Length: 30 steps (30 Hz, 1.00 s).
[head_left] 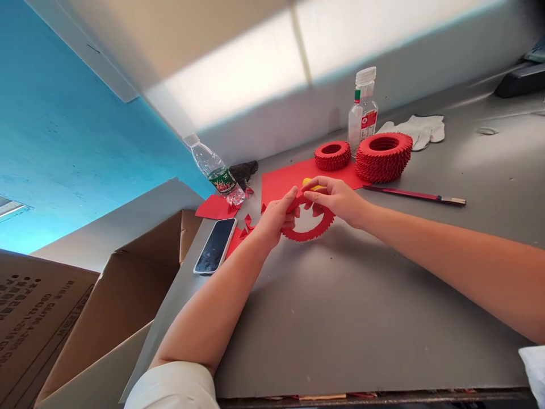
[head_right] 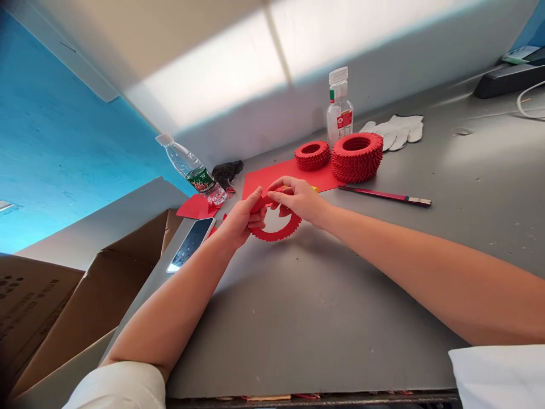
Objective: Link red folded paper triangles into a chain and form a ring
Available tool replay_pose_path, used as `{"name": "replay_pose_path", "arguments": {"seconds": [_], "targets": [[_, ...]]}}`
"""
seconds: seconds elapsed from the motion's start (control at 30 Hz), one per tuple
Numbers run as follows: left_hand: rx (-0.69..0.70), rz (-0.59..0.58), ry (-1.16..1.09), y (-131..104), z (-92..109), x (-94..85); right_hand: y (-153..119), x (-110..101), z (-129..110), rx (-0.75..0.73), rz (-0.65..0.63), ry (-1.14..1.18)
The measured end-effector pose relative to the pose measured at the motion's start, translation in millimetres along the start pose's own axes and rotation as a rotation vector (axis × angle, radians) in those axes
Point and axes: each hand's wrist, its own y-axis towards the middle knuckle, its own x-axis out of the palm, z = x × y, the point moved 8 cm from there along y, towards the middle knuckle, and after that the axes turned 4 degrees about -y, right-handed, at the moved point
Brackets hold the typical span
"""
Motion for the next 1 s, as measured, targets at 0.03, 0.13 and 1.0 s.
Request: {"name": "replay_pose_path", "arguments": {"seconds": [0.03, 0.13, 1.0], "targets": [[0.0, 0.004, -0.004, 0.2, -0.3, -0.7, -0.5, -0.9, -1.6, -0.022, 0.022, -0.003], [-0.011, 0.005, 0.004, -0.2, -1.4, -0.4, -1.7, -2.3, -5.1, -0.066, 0.072, -0.021], [-0.148, -0.091, 0.086, -6.4, -10.2, 9.0, -1.7, 5.9, 6.3, 0.112, -0.047, -0.069]]}}
